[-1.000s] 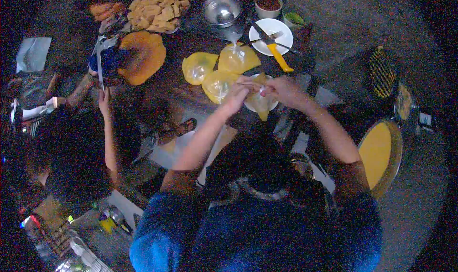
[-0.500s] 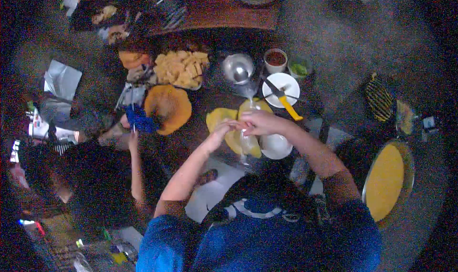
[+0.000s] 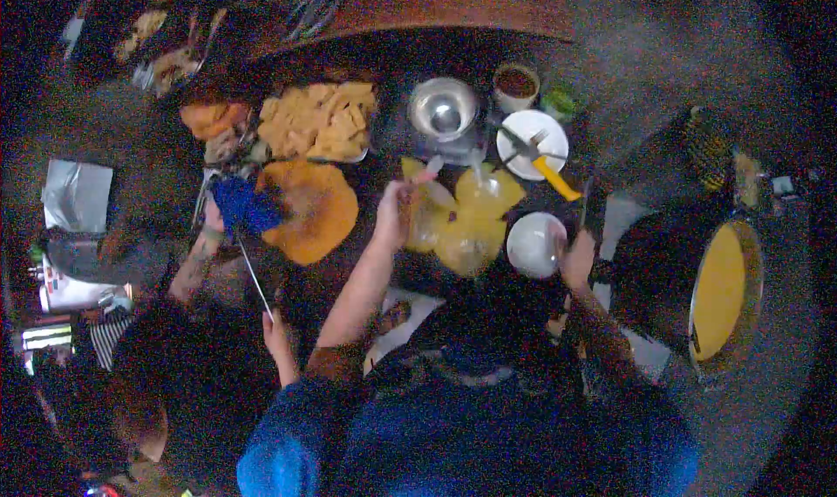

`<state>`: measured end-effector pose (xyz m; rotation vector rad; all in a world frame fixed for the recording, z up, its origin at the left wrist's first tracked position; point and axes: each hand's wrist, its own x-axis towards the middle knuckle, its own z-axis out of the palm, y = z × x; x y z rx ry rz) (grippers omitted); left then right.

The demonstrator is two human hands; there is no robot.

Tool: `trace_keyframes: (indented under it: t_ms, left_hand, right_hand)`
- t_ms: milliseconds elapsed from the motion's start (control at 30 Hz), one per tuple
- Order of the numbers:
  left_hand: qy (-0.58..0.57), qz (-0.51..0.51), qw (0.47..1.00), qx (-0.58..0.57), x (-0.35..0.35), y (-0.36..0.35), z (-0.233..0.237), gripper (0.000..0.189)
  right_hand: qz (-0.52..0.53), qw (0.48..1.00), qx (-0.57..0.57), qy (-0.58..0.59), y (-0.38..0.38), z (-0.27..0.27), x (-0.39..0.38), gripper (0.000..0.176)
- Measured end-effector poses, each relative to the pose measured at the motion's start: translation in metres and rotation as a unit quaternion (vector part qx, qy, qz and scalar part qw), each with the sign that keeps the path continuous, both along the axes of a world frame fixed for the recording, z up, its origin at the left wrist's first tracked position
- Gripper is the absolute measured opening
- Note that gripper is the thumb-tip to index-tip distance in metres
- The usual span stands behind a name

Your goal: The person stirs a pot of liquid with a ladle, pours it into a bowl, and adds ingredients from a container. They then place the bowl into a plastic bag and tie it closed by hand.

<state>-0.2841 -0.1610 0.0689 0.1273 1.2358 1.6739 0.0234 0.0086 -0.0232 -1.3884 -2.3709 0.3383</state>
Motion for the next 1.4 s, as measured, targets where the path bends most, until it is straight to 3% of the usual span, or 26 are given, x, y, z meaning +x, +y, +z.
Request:
trace_keyframes:
  t_ms: [33, 100, 167, 233, 300, 333, 400, 433, 467, 500, 533, 567, 600, 633, 667, 700, 767, 800, 867, 900, 933, 1033, 1100, 1167, 1267, 1400]
  left_hand:
    - [-0.025, 0.008, 0.999, -0.033, -0.003, -0.004, -0.022, 0.048]
    - [0.102, -0.031, 0.988, -0.116, -0.028, -0.003, -0.099, 0.049]
    - [0.263, -0.035, 0.962, -0.057, -0.017, 0.009, -0.087, 0.048]
    - [0.407, -0.019, 0.91, -0.071, -0.007, 0.007, -0.099, 0.047]
    - [0.531, 0.003, 0.831, -0.165, -0.017, -0.014, -0.146, 0.045]
    - [0.533, 0.02, 0.827, -0.175, -0.002, -0.028, -0.136, 0.042]
    - [0.536, 0.053, 0.819, -0.196, 0.044, -0.057, -0.096, 0.039]
    - [0.508, 0.055, 0.829, -0.228, 0.066, -0.074, -0.085, 0.036]
    - [0.478, 0.056, 0.837, -0.259, 0.087, -0.092, -0.08, 0.033]
    - [0.453, 0.053, 0.846, -0.276, 0.105, -0.116, -0.094, 0.03]
    - [0.427, 0.052, 0.855, -0.291, 0.124, -0.138, -0.11, 0.027]
    - [0.418, 0.058, 0.846, -0.326, 0.148, -0.152, -0.107, 0.026]
    - [0.405, 0.065, 0.836, -0.364, 0.176, -0.169, -0.101, 0.025]
    - [0.372, 0.097, 0.832, -0.4, 0.208, -0.21, -0.131, 0.024]
    - [0.336, 0.129, 0.826, -0.434, 0.235, -0.242, -0.158, 0.023]
    - [0.292, 0.144, 0.823, -0.466, 0.26, -0.252, -0.14, 0.023]
    - [0.198, 0.188, 0.806, -0.526, 0.312, -0.272, -0.069, 0.023]
    - [0.194, 0.216, 0.809, -0.511, 0.322, -0.3, -0.086, 0.024]
    - [0.162, 0.321, 0.785, -0.504, 0.382, -0.366, -0.118, 0.026]
    - [0.15, 0.278, 0.766, -0.56, 0.397, -0.344, -0.046, 0.028]
    - [0.258, 0.349, 0.715, -0.549, 0.447, -0.38, -0.102, 0.03]
    - [0.005, 0.321, 0.677, -0.663, 0.46, -0.411, -0.041, 0.038]
    - [-0.012, 0.335, 0.639, -0.692, 0.484, -0.486, -0.083, 0.04]
    - [-0.046, 0.349, 0.664, -0.659, 0.544, -0.518, -0.086, 0.046]
    - [-0.052, 0.487, 0.63, -0.603, 0.586, -0.532, -0.001, 0.047]
    - [-0.075, 0.413, 0.612, -0.671, 0.613, -0.61, 0.069, 0.047]
  right_hand:
    - [-0.068, 0.998, 0.0, -0.012, 0.0, -0.008, 0.01, 0.026]
    - [-0.104, 0.99, -0.063, -0.076, 0.006, -0.045, 0.024, 0.027]
    - [0.007, 0.965, -0.202, -0.169, 0.027, -0.094, 0.036, 0.029]
    - [0.152, 0.929, -0.312, -0.126, 0.047, -0.109, 0.039, 0.031]
    - [0.239, 0.861, -0.445, 0.061, 0.059, -0.04, 0.033, 0.034]
    - [0.28, 0.801, -0.507, 0.15, 0.056, 0.019, 0.029, 0.036]
    - [0.293, 0.875, -0.386, 0.002, 0.071, 0.179, 0.001, 0.036]
    - [0.352, 0.827, -0.426, 0.105, 0.063, 0.278, -0.016, 0.035]
    - [0.316, 0.865, -0.372, 0.12, 0.084, 0.296, -0.017, 0.041]
    - [0.379, 0.848, -0.292, 0.228, 0.092, 0.337, -0.022, 0.046]
    - [0.402, 0.854, -0.242, 0.225, 0.106, 0.375, -0.026, 0.049]
    - [0.395, 0.847, -0.187, 0.302, 0.125, 0.389, -0.037, 0.05]
    - [0.396, 0.88, -0.008, 0.261, 0.162, 0.398, -0.053, 0.049]
    - [0.362, 0.874, -0.067, 0.317, 0.194, 0.422, -0.094, 0.046]
    - [0.324, 0.906, -0.113, 0.247, 0.196, 0.441, -0.109, 0.043]
    - [0.322, 0.911, 0.015, 0.259, 0.217, 0.434, -0.132, 0.042]
    - [0.297, 0.942, -0.001, 0.157, 0.22, 0.441, -0.158, 0.046]
    - [0.28, 0.949, 0.02, 0.145, 0.225, 0.434, -0.161, 0.048]
    - [0.287, 0.945, 0.017, 0.159, 0.217, 0.416, -0.18, 0.053]
    - [0.336, 0.915, 0.018, 0.223, 0.29, 0.386, -0.196, 0.051]
    - [0.371, 0.888, 0.053, 0.268, 0.282, 0.374, -0.19, 0.049]
    - [0.514, 0.786, 0.028, 0.343, 0.09, 0.332, -0.167, 0.044]
    - [0.629, 0.708, -0.088, 0.309, -0.065, 0.292, -0.15, 0.041]
    - [0.709, 0.638, -0.198, 0.226, -0.183, 0.283, -0.073, 0.038]
    - [0.791, 0.514, -0.319, 0.085, -0.321, 0.283, -0.001, 0.033]
    - [0.84, 0.394, -0.373, -0.028, -0.475, 0.294, 0.037, 0.029]
